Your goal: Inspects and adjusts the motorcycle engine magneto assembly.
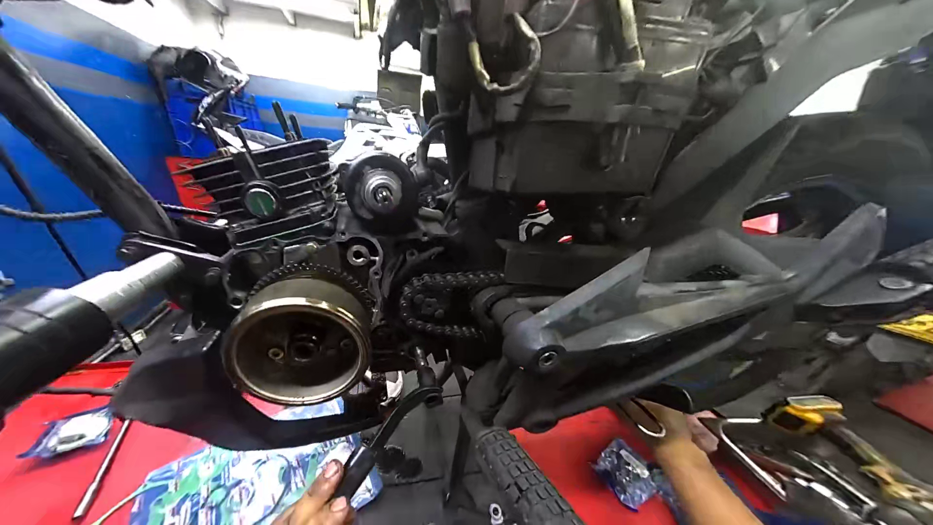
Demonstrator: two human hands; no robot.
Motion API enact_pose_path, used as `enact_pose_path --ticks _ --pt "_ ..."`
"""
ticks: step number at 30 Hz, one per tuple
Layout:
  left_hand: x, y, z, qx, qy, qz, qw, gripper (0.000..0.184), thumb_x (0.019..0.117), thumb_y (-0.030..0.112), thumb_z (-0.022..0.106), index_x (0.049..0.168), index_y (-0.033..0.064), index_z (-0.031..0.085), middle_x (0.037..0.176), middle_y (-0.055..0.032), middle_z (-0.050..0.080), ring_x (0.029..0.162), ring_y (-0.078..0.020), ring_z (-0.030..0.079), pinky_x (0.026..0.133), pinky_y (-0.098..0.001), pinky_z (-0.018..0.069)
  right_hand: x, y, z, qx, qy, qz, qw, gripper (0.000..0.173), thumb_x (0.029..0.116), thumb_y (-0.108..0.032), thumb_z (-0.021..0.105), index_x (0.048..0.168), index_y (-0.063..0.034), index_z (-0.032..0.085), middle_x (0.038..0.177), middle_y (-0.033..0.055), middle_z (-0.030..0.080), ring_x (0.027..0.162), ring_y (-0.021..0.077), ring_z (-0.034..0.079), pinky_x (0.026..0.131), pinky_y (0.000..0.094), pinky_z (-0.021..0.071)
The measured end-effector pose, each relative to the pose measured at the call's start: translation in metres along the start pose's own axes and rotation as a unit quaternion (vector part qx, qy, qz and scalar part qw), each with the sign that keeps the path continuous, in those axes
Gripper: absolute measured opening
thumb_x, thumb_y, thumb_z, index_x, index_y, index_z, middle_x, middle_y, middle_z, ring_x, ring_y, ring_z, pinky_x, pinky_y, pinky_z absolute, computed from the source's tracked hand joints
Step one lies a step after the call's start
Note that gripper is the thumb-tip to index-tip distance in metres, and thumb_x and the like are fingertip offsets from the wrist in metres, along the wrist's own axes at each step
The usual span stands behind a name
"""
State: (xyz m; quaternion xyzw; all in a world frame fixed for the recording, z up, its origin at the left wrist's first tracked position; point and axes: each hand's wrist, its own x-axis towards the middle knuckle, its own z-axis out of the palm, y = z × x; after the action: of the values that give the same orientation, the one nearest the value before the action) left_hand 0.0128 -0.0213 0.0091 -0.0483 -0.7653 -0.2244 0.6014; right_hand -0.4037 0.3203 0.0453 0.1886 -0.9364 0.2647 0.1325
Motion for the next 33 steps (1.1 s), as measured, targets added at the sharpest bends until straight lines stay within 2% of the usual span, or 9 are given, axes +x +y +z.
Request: enact_pose_path --ticks 5,7,9,12,15,19,22,28,33 --pt "0.039 0.014 -0.042 0.136 -0.043 0.031 0.989 0.049 0.098 0.037 0.069 0.145 0.0274 0.057 0.144 0.0015 0.063 0.111 -0.0143 0.071 0.091 -0.0341 0.059 -0.022 -0.013 -0.023 0.003 0.094 -0.125 0.988 0.046 0.0878 -0.024 0.08 0.126 0.0003 0.069 0.134 0.0275 0.063 0.127 0.0436 0.059 0.109 0.0628 0.0446" --pt "0.042 0.013 -0.046 0.143 -0.046 0.047 0.988 0.049 0.0963 0.041 0.071 0.142 0.0283 0.059 0.143 0.001 0.064 0.11 -0.0148 0.072 0.089 -0.0343 0.0602 -0.037 -0.015 -0.038 -0.017 0.121 -0.047 0.991 0.063 0.0833 -0.023 0.082 0.138 -0.0012 0.059 0.136 0.0331 0.057 0.119 0.0544 0.06 0.093 0.0764 0.0471" --pt "0.044 0.007 -0.048 0.142 -0.034 0.068 0.987 0.049 0.0944 0.043 0.073 0.139 0.027 0.061 0.14 -0.001 0.066 0.108 -0.0161 0.073 0.086 -0.0345 0.0617 -0.06 -0.044 -0.072 -0.037 0.153 -0.02 0.987 0.051 0.0843 -0.02 0.073 0.129 0.0018 0.061 0.119 0.0378 0.063 0.105 0.0608 0.062 0.08 0.0823 0.0441" --pt "0.047 0.0 -0.048 0.155 -0.026 0.088 0.984 0.048 0.094 0.044 0.074 0.136 0.0232 0.063 0.134 -0.0043 0.069 0.109 -0.0174 0.073 0.086 -0.0345 0.0623 -0.101 -0.095 -0.116 -0.033 0.211 -0.151 0.965 0.036 0.0969 -0.021 0.053 0.122 -0.0004 0.068 0.108 0.0265 0.071 0.096 0.0459 0.069 0.079 0.0679 0.052" --pt "0.051 -0.004 -0.043 0.166 -0.019 0.088 0.982 0.043 0.0962 0.044 0.071 0.133 0.021 0.066 0.13 -0.0037 0.072 0.107 -0.0151 0.073 0.086 -0.0327 0.062 -0.127 -0.174 -0.136 0.016 0.222 -0.354 0.908 0.036 0.0977 -0.021 0.049 0.118 -0.0022 0.072 0.106 0.0163 0.075 0.095 0.0289 0.073 0.081 0.0506 0.0582" --pt "0.054 -0.006 -0.037 0.146 0.005 0.091 0.985 0.038 0.0997 0.039 0.067 0.132 0.0192 0.068 0.123 -0.0039 0.075 0.097 -0.0146 0.075 0.081 -0.0319 0.0616 -0.104 -0.272 -0.112 0.071 -0.055 -0.531 0.843 0.041 0.0993 -0.043 0.057 0.133 -0.0224 0.068 0.121 -0.0101 0.071 0.106 -0.0009 0.066 0.09 0.0277 0.0591" --pt "0.057 -0.004 -0.037 0.145 0.008 0.084 0.986 0.036 0.1001 0.037 0.066 0.13 0.0177 0.069 0.12 -0.0039 0.076 0.094 -0.0137 0.075 0.08 -0.0311 0.0616 -0.084 -0.307 -0.102 -0.033 -0.197 -0.517 0.832 0.055 0.1 -0.045 0.06 0.15 -0.0209 0.056 0.141 -0.0054 0.063 0.119 0.0026 0.063 0.103 0.0299 0.0535" --pt "0.061 -0.003 -0.028 0.117 0.037 0.071 0.99 0.032 0.1016 0.028 0.063 0.13 0.0141 0.069 0.121 -0.0053 0.076 0.094 -0.014 0.075 0.079 -0.0304 0.0625 -0.089 -0.316 -0.1 -0.089 -0.142 -0.527 0.833 0.045 0.0975 -0.031 0.06 0.141 -0.0212 0.064 0.118 -0.0068 0.073 0.102 0.0046 0.069 0.092 0.0312 0.0578" --pt "0.067 0.006 -0.034 0.098 0.008 0.049 0.994 0.032 0.103 0.027 0.061 0.133 0.016 0.068 0.125 -0.0042 0.074 0.098 -0.0129 0.075 0.081 -0.0294 0.0632 -0.091 -0.313 -0.099 -0.088 -0.14 -0.522 0.837 0.044 0.0977 -0.03 0.056 0.14 -0.0233 0.065 0.116 -0.0084 0.073 0.102 0.0038 0.069 0.091 0.0313 0.0579"
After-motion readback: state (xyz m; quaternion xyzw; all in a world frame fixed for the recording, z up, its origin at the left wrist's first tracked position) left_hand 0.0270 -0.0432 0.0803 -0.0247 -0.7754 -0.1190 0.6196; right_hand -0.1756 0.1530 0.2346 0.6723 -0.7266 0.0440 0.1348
